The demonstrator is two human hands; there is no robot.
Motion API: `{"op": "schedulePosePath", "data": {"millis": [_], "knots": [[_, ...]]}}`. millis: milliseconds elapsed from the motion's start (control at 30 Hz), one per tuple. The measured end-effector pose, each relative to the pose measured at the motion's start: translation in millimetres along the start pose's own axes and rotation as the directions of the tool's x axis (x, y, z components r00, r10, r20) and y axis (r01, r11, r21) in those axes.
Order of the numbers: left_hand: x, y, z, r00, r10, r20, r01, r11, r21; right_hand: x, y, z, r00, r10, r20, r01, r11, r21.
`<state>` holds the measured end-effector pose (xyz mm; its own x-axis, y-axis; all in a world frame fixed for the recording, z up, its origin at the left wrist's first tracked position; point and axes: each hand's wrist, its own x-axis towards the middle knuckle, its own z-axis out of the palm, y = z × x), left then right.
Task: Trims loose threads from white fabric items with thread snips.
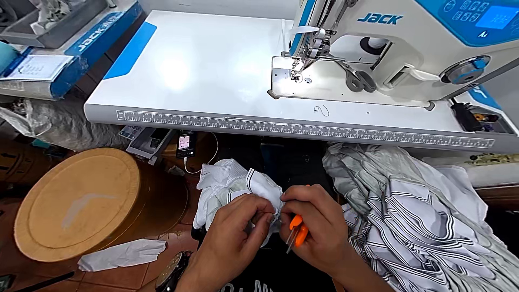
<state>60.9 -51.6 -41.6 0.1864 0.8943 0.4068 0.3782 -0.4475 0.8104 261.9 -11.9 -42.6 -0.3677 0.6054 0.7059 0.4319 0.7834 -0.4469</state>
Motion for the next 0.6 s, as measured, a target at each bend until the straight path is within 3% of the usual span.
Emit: {"op": "schedulePosePath", "data": {"millis": [100,167,233,333,433,600], "knots": [[0,0,1,1.000,0.002,0.010,-0.002,1.000,0.014,-2,9,2,0.994,-0.043,-0.105,0.030,0.991,-0.128],[0,-1,-1,1.000,-0.003,0.009,0.002,1.000,0.012,4,20,-6,0.980,-0.006,-0.199,-0.031,0.983,-0.181],[0,-2,-3,1.000,-0.011,0.007,0.011,1.000,0.004,12,28,-16,0.967,0.083,-0.240,-0.110,0.988,-0.104],[0,-3,-5,0.999,-0.040,0.025,0.041,0.998,-0.045,14,35,-28,0.982,0.184,-0.033,-0.184,0.983,-0.009],[1,-4,-6,0.996,-0.079,0.052,0.084,0.992,-0.093,10,39,-26,0.992,0.039,0.119,-0.032,0.998,-0.059],[2,-3,-8,0.994,-0.089,0.070,0.096,0.989,-0.110,9,36,-23,0.967,-0.164,0.196,0.189,0.975,-0.114]]}}
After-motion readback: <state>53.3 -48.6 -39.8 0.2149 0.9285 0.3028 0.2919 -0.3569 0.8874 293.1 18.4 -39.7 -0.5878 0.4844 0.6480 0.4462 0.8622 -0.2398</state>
